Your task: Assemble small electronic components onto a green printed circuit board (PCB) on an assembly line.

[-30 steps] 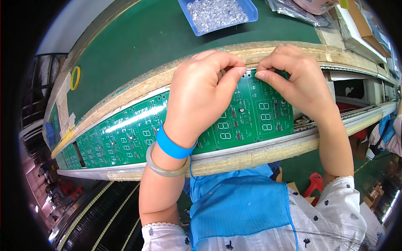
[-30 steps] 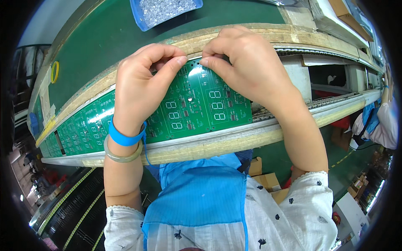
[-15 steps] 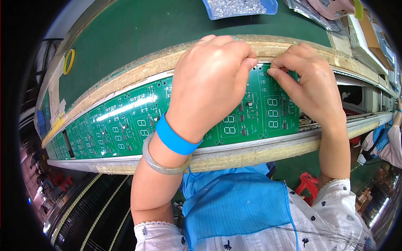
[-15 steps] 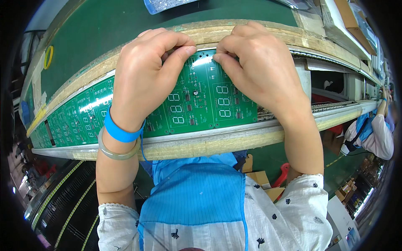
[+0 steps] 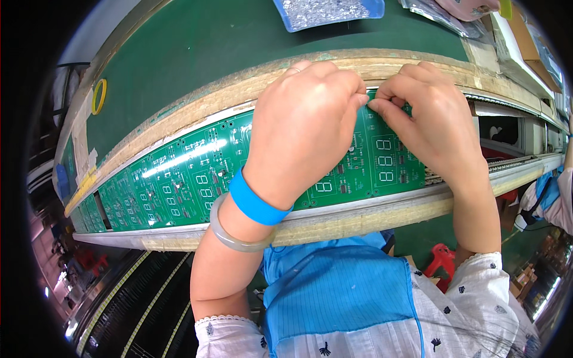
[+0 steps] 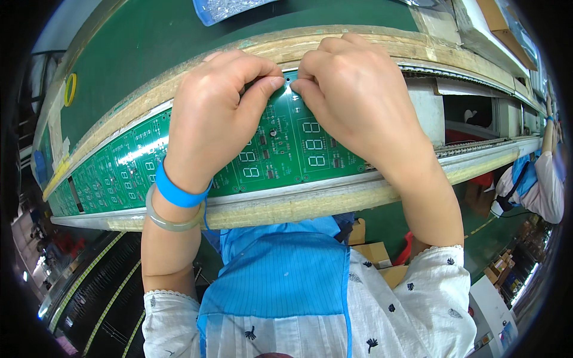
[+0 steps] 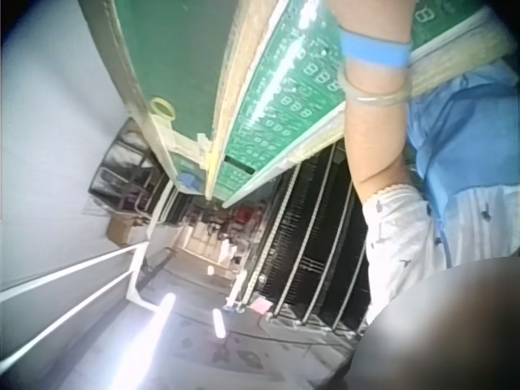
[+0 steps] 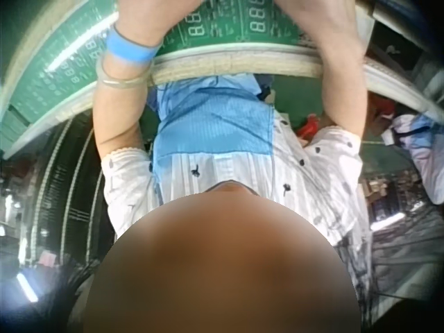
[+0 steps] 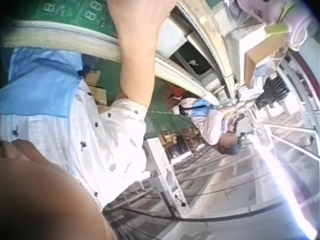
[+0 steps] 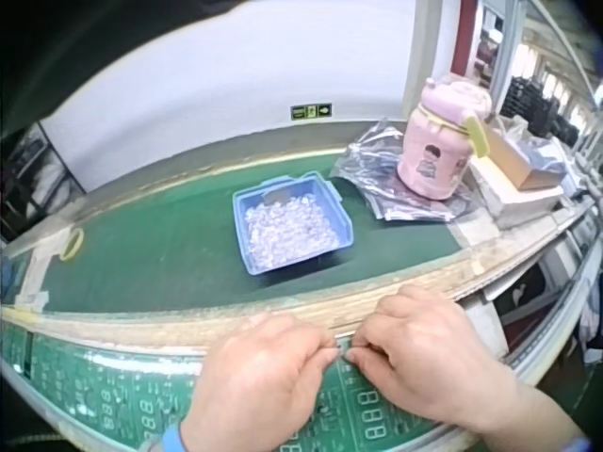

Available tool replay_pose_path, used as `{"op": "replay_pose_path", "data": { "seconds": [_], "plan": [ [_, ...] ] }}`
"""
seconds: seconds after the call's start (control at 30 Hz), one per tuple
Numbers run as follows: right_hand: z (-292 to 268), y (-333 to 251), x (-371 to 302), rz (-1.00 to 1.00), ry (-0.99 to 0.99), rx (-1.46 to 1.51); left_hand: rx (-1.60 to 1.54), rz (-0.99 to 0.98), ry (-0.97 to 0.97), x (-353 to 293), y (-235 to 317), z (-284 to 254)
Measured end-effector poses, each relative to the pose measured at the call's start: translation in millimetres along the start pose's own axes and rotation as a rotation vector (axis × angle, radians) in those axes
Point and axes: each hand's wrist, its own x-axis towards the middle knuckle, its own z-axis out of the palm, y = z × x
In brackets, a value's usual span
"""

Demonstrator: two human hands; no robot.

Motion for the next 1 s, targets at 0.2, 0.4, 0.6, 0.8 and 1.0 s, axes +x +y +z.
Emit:
{"op": "replay_pose_path", "data": {
  "seconds": [0.2, 0.4, 0.6, 0.8, 1.0],
  "plan": [
    [3, 18, -2, 0.082, 0.092, 0.214, 0.051, 0.025, -0.047, 2, 4, 6],
    [2, 22, -2, 0.127, 0.073, 0.294, 0.108, 0.026, -0.093, 5, 11, 5],
    [4, 23, -3, 0.123, 0.101, 0.302, 0.151, 0.052, -0.109, 5, 12, 8],
    [5, 25, -4, 0.08, 0.126, 0.303, 0.234, 0.089, -0.131, 7, 17, 8],
    [6, 25, -4, 0.087, 0.116, 0.299, 0.281, 0.11, -0.145, 8, 20, 7]
  ]
}}
